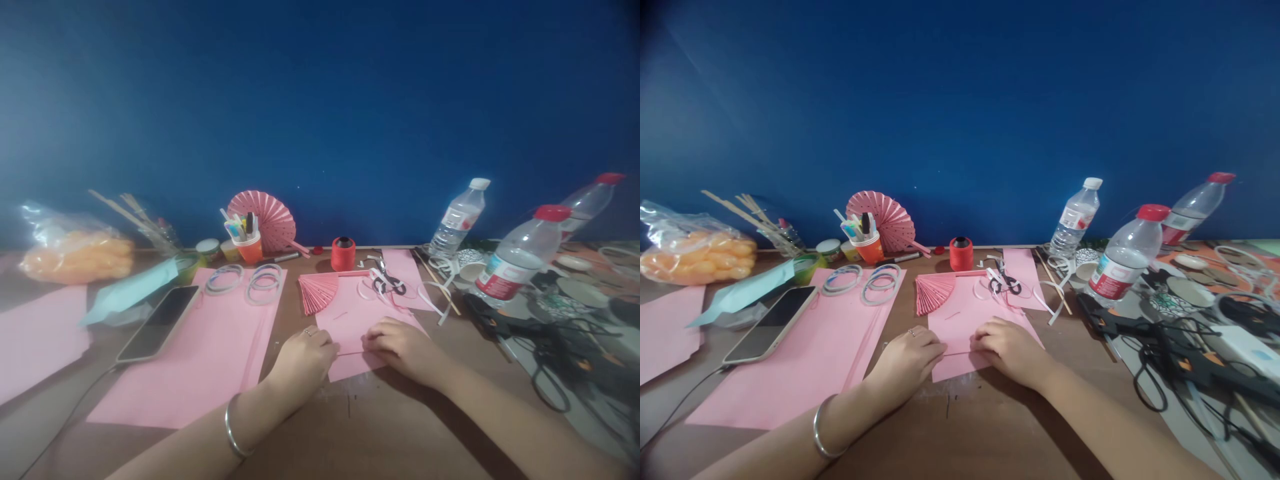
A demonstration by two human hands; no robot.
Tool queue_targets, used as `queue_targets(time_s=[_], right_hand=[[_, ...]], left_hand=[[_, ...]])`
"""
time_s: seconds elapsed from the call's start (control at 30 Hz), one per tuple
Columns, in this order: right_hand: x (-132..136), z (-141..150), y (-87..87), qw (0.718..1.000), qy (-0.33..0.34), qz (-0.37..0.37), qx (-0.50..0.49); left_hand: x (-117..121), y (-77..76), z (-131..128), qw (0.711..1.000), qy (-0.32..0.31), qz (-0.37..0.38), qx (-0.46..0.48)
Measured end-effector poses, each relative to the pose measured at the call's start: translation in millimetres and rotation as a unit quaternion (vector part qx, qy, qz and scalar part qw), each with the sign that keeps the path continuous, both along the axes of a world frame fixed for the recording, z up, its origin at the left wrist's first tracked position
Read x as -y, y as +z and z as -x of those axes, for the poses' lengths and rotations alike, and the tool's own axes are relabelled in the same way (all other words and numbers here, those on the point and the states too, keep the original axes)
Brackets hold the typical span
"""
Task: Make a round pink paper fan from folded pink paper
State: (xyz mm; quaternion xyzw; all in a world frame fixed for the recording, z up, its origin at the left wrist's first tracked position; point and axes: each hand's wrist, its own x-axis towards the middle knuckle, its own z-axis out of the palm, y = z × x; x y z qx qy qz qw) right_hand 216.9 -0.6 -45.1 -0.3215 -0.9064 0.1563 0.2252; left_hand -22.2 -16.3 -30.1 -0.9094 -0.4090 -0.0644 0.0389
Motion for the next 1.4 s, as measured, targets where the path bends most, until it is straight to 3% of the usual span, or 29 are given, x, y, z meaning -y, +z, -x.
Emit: queue_targets(time_s=[0.27, 1.4], right_hand=[[-5, -2, -4.7, 0.997, -0.002, 0.063, -0.040], [-2, -7, 12.8, 0.997, 0.041, 0.052, 0.045]], left_hand=[[1, -1.0, -1, 1.000, 0.010, 0.013, 0.008], [-5, 0.9, 2, 0.998, -0.008, 0.054, 0.004]])
